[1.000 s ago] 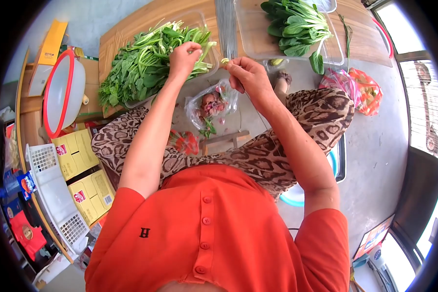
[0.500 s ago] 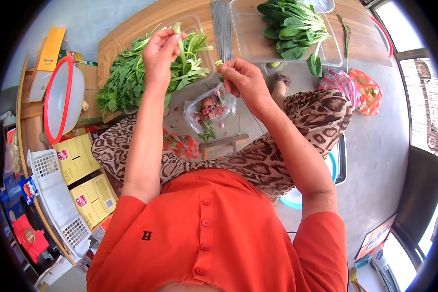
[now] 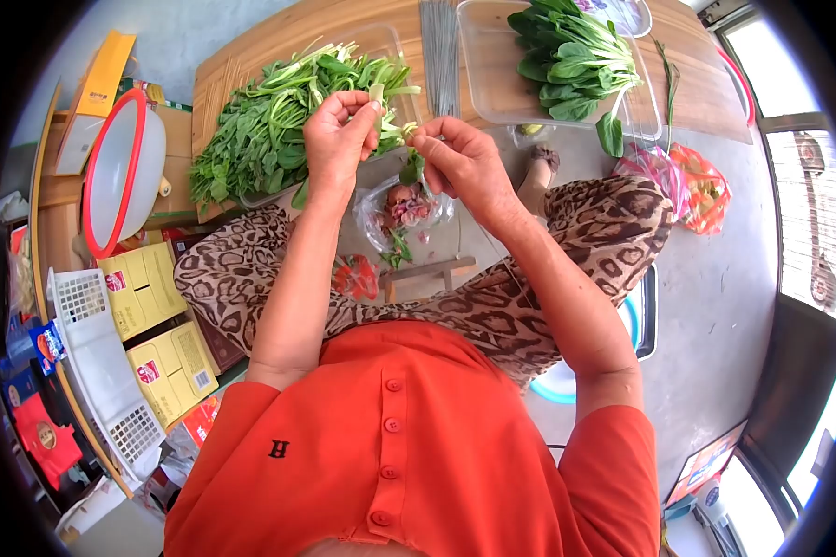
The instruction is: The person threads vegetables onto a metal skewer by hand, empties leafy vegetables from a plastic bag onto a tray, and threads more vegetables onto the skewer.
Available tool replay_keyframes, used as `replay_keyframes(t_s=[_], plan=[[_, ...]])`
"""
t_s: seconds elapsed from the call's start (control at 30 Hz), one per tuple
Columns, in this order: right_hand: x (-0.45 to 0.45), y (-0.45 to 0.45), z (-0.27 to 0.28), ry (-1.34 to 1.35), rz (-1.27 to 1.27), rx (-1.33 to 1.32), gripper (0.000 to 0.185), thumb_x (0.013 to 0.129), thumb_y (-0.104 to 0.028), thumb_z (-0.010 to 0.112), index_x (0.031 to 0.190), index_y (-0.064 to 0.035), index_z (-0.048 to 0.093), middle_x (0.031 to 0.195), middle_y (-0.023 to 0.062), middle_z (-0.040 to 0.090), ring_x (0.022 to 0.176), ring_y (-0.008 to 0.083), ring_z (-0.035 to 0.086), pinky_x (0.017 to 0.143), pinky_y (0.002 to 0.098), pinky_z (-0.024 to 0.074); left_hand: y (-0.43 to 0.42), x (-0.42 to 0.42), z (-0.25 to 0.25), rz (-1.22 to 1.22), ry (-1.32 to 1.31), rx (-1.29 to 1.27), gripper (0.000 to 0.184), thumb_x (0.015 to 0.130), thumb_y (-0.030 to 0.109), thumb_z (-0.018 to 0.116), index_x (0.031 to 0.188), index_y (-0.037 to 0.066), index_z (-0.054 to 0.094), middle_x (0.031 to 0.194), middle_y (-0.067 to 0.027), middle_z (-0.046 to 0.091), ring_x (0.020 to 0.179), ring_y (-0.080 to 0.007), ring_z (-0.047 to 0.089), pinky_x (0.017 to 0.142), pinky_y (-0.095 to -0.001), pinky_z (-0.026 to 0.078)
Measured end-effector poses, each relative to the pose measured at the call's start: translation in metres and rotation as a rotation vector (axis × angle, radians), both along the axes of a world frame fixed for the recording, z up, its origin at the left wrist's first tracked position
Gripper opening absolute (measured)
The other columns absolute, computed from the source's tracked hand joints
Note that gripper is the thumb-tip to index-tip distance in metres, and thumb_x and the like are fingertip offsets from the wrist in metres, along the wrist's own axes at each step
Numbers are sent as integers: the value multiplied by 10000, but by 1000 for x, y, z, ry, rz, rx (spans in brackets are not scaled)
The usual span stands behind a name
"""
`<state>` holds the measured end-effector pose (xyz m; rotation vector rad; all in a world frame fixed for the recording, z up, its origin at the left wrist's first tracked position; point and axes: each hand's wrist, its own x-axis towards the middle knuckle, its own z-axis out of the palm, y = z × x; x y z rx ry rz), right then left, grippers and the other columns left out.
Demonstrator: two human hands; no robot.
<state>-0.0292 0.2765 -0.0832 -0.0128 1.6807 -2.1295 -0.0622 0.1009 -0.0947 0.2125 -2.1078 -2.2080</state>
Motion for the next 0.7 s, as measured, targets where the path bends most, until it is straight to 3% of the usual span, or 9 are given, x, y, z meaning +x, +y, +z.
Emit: replay_keyframes(t_s=[0.7], plan=[[-2, -3, 0, -24, -1, 37, 139, 945, -205, 544, 934, -72, 581, 576, -37, 503, 476, 23, 412, 433, 189, 262, 7, 8, 3, 9, -15, -33, 77, 839, 50, 629, 893, 11, 591, 734, -23, 616, 498, -64, 536, 398, -191, 360]])
